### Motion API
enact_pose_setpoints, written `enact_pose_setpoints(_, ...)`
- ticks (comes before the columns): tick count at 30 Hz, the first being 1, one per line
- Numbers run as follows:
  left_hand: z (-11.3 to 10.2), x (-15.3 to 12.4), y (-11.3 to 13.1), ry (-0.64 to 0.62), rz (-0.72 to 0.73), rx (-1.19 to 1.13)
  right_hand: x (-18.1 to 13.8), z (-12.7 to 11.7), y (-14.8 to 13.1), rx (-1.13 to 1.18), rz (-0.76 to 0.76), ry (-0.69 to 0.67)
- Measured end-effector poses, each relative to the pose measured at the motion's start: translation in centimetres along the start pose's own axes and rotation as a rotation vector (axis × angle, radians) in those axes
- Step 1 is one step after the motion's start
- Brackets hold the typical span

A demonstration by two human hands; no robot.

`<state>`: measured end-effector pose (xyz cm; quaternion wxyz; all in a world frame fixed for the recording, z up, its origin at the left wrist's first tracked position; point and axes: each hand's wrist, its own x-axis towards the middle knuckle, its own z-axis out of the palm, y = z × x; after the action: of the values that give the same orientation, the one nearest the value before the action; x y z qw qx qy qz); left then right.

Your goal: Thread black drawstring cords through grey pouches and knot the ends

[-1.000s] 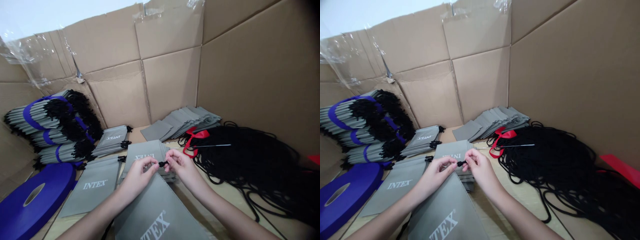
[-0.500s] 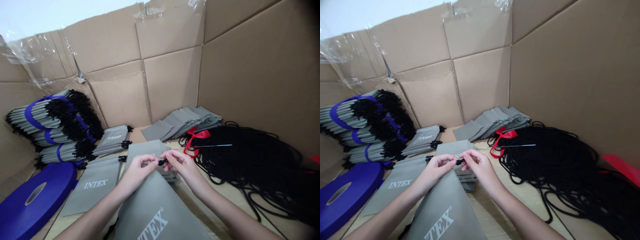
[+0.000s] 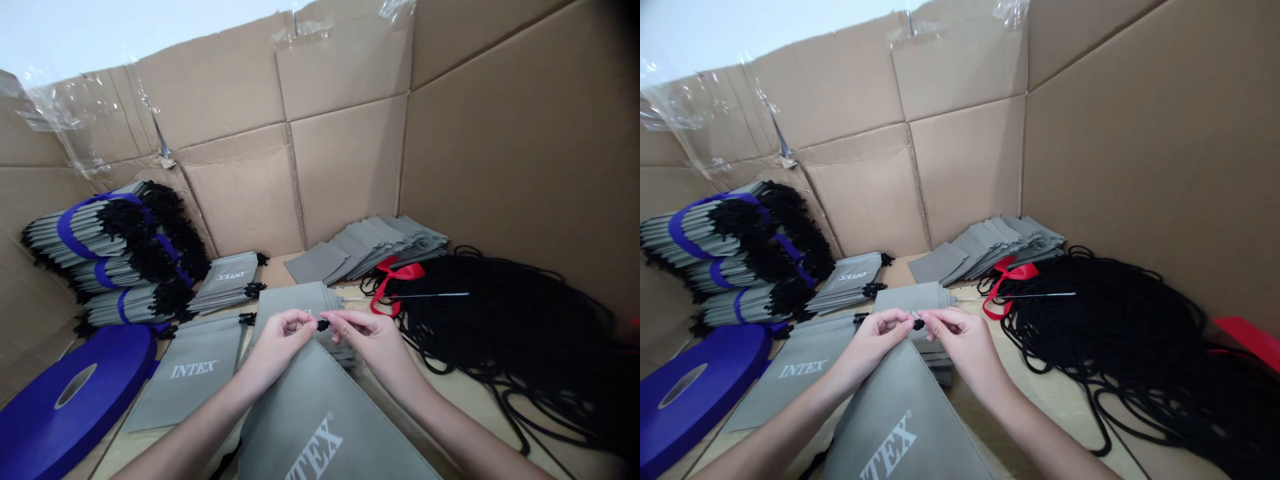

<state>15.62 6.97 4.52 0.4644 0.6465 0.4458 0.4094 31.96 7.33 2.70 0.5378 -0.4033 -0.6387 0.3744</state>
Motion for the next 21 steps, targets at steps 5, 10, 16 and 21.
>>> enact_pose_setpoints(5, 0.1, -0.1, -0.3, -0.005, 0.019, 0.032, 0.2, 0.1, -0.3, 0.008, 0.077, 0.011)
enact_pose_setpoints(10, 0.1, -0.1, -0.2, -0.05, 0.069, 0.04, 0.4, -0.1, -0.1, 0.081, 0.126, -0.007)
enact_pose_setpoints(16, 0.1, -0.1, -0.1, -0.056, 0.06, 0.005, -0.1, 0.2, 1.2, 0.057, 0.041, -0.119)
enact_pose_setpoints(21, 0.2, -0.2, -0.2, -0.081, 0.048, 0.012, -0.3, 0.3, 1.3, -0.011, -0.013, -0.099)
